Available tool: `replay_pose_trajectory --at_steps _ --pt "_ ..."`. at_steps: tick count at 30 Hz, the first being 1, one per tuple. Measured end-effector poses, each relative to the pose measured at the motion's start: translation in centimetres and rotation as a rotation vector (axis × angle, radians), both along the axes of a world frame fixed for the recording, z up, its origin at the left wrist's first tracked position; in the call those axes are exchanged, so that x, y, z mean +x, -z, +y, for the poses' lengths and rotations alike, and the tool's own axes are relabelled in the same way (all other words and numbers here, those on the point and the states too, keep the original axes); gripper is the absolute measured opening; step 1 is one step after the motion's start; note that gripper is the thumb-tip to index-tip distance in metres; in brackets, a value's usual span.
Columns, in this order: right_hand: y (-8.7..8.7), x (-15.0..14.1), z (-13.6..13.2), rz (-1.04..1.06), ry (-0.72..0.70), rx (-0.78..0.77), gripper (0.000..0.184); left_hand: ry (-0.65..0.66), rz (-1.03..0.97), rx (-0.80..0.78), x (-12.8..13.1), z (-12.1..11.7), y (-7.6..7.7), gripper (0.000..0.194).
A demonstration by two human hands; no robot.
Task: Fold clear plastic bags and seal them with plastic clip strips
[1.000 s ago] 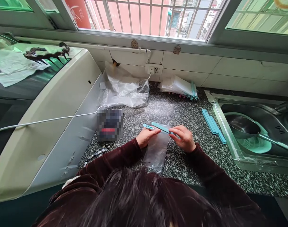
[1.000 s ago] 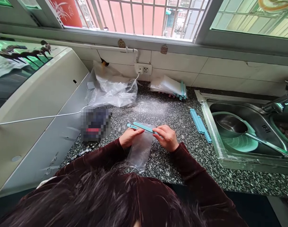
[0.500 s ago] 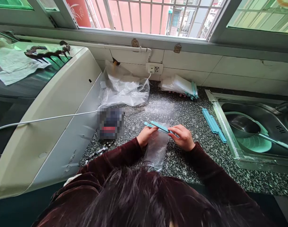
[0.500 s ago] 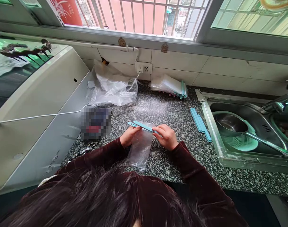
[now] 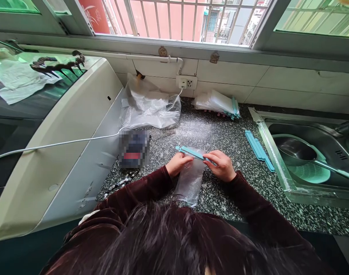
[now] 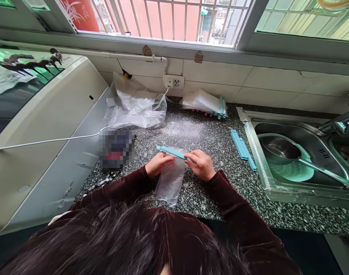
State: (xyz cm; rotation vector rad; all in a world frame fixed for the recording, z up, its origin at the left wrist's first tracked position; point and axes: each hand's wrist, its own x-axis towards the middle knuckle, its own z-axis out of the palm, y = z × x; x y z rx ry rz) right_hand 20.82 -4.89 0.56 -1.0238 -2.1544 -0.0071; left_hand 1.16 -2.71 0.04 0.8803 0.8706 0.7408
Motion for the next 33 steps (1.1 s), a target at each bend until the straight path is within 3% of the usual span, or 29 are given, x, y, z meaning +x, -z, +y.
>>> replay_pose_trajectory --at_steps 8,15,24,28,31,33 --pt "0.2 0.1 0.1 -0.064 0.021 -0.004 0.016 -0.032 -0.066 0.07 0.1 0.1 0.2 0.038" --pt "0.2 0.3 0.3 -0.102 0.033 0.012 0.015 -0.062 0.024 0.169 -0.2 0.3 0.5 0.043" --pt "0.3 0.5 0.3 -0.099 0.029 0.014 0.013 -0.234 0.17 0.291 -0.6 0.7 -0.4 0.047" --pt "0.2 0.6 0.3 0.058 0.106 -0.121 0.022 -0.229 0.182 0.344 -0.5 0.5 -0.8 0.045" --pt "0.3 0.7 0.6 0.205 0.146 -0.355 0.036 -0.173 0.226 0.408 -0.4 0.1 -1.0 0.043" --pt "0.4 0.7 0.7 0.251 0.109 -0.541 0.031 -0.144 0.249 0.448 -0.4 -0.1 -1.1 0.041"
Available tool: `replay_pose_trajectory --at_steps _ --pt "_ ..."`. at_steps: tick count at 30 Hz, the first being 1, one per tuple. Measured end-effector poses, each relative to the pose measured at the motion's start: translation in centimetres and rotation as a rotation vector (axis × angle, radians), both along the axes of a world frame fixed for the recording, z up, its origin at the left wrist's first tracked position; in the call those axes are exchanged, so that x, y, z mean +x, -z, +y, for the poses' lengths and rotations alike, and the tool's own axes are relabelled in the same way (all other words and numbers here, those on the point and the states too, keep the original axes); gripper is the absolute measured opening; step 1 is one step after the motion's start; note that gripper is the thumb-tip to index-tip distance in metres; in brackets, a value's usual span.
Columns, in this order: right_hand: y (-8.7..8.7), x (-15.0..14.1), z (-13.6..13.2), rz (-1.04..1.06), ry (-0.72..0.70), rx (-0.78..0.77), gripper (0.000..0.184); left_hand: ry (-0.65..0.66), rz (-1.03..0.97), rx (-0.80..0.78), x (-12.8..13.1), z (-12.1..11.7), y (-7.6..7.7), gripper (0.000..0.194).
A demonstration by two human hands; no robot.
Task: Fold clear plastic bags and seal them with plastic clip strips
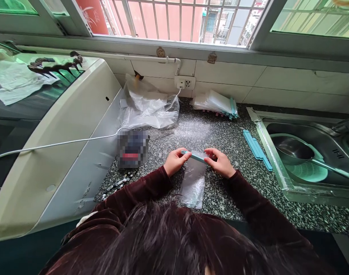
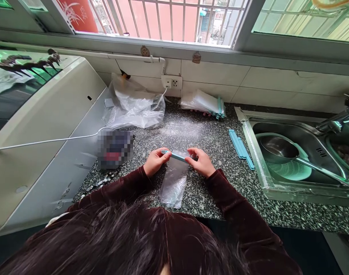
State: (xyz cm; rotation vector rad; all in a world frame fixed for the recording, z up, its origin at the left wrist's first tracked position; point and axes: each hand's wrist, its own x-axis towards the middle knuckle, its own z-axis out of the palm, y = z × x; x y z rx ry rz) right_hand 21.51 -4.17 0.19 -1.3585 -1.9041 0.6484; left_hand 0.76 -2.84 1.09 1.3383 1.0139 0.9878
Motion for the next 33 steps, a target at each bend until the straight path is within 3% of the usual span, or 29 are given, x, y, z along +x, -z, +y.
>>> replay_pose_trajectory --at_steps 3,13,20,26,29,33 --pt "0.04 -0.17 0.03 0.064 -0.042 -0.13 0.025 0.009 0.014 0.009 0.01 -0.08 0.03 0.039" --pt "0.27 -0.38 0.1 0.21 -0.027 -0.217 0.031 -0.024 0.03 0.019 -0.02 0.11 0.03 0.04" --pt "-0.32 -0.14 0.19 0.177 -0.006 -0.222 0.025 -0.076 -0.036 0.015 -0.1 0.06 0.22 0.043" --pt "-0.66 0.0 0.2 0.215 0.007 -0.244 0.029 -0.092 -0.081 -0.024 -0.14 0.36 0.51 0.044" --pt "-0.66 -0.04 0.21 0.252 0.03 -0.249 0.03 -0.017 -0.148 -0.09 -0.02 0.46 0.61 0.044" --pt "-0.5 0.19 0.32 0.326 0.105 -0.203 0.031 0.27 -0.156 -0.255 0.07 0.14 0.45 0.05"
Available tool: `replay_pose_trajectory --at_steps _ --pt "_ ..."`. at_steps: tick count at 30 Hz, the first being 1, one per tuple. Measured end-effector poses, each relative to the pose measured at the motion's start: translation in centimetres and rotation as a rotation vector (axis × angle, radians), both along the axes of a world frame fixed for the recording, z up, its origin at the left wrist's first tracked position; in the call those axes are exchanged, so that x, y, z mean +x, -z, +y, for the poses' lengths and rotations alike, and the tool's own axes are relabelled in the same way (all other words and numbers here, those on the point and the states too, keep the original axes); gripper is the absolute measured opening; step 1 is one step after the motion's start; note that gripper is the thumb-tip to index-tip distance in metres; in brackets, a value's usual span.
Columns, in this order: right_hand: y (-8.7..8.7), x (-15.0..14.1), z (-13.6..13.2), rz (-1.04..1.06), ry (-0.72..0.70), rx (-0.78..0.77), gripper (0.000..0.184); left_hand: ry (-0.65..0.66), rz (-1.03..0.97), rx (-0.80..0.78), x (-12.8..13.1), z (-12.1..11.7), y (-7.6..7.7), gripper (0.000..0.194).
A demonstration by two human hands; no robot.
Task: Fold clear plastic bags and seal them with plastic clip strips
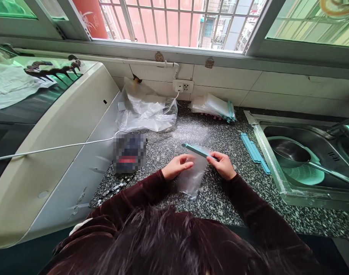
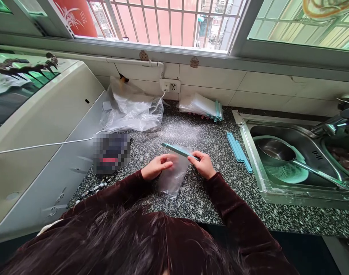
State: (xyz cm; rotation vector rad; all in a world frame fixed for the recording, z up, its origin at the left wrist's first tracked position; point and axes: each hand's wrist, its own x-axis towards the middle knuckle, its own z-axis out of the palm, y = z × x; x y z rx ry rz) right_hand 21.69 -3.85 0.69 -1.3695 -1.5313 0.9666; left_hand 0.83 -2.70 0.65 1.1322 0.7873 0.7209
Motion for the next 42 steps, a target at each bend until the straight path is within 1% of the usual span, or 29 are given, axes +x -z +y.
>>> replay_pose_trajectory --at_steps 2,3,5,8,11,14,18,20,22,26,28,30,33,35,37,39,42 --pt "0.1 0.2 0.1 0.03 0.051 0.022 0.032 0.133 0.054 -0.071 -0.1 -0.2 0.0 0.049" --pt "0.2 0.4 0.1 0.045 0.077 0.031 0.032 0.163 0.083 -0.092 -0.1 -0.2 0.0 0.046" --pt "0.3 0.6 0.2 0.073 0.124 0.042 0.033 0.143 0.121 -0.109 -0.3 -0.1 0.2 0.043" --pt "0.5 0.7 0.3 0.112 0.17 0.045 0.034 0.039 0.125 -0.112 -0.5 0.3 0.4 0.043" --pt "0.6 0.6 0.4 0.145 0.207 0.042 0.034 0.008 0.146 -0.063 -0.6 0.6 0.3 0.042" --pt "0.7 0.4 0.4 0.186 0.263 0.05 0.034 0.018 0.197 0.008 -0.6 0.7 0.2 0.038" --pt "0.6 0.4 0.4 0.192 0.29 0.042 0.032 0.111 0.236 0.043 -0.7 0.8 0.1 0.035" --pt "0.6 0.4 0.3 0.178 0.286 0.041 0.031 0.173 0.237 0.051 -0.8 0.8 0.0 0.035" --pt "0.5 0.4 0.2 0.149 0.26 0.042 0.03 0.193 0.226 0.055 -0.8 0.8 0.0 0.038" --pt "0.2 0.2 -0.1 0.06 0.133 0.027 0.03 0.086 0.157 0.038 -0.7 0.7 0.1 0.052" --pt "0.0 -0.1 -0.3 0.026 0.085 0.018 0.029 0.053 0.151 0.046 -0.5 0.6 0.3 0.057" --pt "-0.2 -0.3 -0.4 0.015 0.081 0.01 0.029 0.061 0.176 0.073 -0.5 0.6 0.5 0.056" --pt "-0.4 -0.4 -0.4 0.025 0.125 -0.004 0.029 0.123 0.216 0.105 -0.5 0.6 0.6 0.051" --pt "-0.4 -0.4 -0.4 0.025 0.125 -0.017 0.029 0.14 0.227 0.127 -0.6 0.6 0.5 0.049" --pt "-0.5 -0.3 -0.4 0.014 0.09 -0.027 0.029 0.086 0.201 0.149 -0.6 0.7 0.4 0.047" --pt "-0.5 -0.4 -0.4 -0.003 0.042 -0.043 0.029 -0.012 0.15 0.15 -0.6 0.8 0.3 0.05" --pt "-0.5 -0.8 -0.6 -0.02 -0.016 -0.079 0.03 -0.133 0.084 0.109 -0.6 0.9 0.4 0.049"
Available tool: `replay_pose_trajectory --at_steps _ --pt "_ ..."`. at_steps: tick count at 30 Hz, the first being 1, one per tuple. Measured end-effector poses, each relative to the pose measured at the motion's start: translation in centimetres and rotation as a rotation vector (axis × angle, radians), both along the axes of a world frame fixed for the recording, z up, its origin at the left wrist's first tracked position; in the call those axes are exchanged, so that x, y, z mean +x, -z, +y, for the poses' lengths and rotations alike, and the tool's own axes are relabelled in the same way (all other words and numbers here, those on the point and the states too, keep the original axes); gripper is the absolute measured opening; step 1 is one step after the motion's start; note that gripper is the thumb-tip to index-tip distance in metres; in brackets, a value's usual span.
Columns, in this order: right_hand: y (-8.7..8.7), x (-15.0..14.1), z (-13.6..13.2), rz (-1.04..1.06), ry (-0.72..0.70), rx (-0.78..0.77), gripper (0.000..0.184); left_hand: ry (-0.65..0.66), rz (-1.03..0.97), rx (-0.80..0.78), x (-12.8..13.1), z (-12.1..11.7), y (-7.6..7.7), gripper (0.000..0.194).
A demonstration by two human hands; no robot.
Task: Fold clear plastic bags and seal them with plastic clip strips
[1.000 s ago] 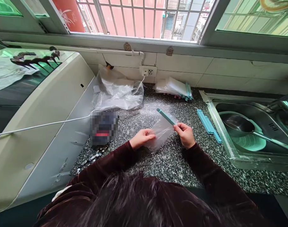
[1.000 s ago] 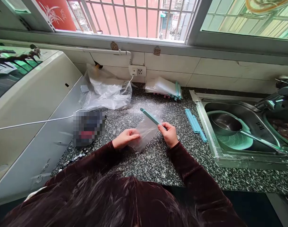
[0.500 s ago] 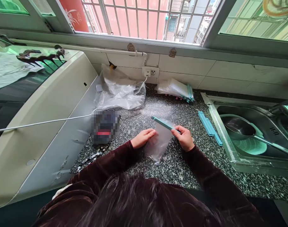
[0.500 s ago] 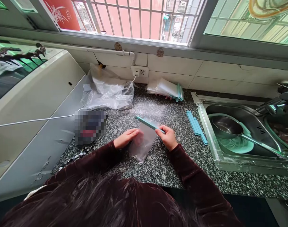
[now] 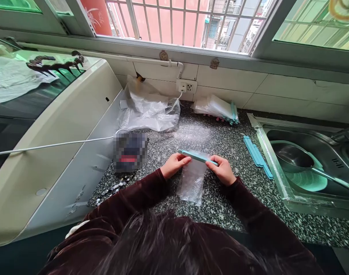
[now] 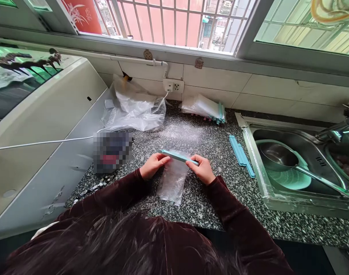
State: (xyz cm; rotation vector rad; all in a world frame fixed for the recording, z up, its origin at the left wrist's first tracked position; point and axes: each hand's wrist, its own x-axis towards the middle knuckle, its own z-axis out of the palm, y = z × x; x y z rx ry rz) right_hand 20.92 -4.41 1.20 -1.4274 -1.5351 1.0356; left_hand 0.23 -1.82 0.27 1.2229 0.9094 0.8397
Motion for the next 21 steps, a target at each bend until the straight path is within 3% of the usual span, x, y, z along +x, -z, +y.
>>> replay_pose_trajectory --at_steps 7,11,18,21 --pt "0.5 -0.2 0.0 0.101 -0.031 -0.009 0.035 -0.257 -0.279 -0.032 -0.1 0.4 0.1 0.039" --pt "0.7 -0.4 -0.1 -0.12 -0.193 0.097 0.023 -0.417 -0.353 -0.005 -0.3 0.8 0.1 0.035" --pt "1.6 -0.7 -0.1 -0.257 -0.3 0.281 0.02 -0.503 -0.41 0.028 0.0 1.2 0.6 0.033" --pt "1.6 -0.2 0.1 -0.241 -0.17 0.332 0.015 -0.467 -0.41 -0.015 0.2 1.1 0.8 0.036"
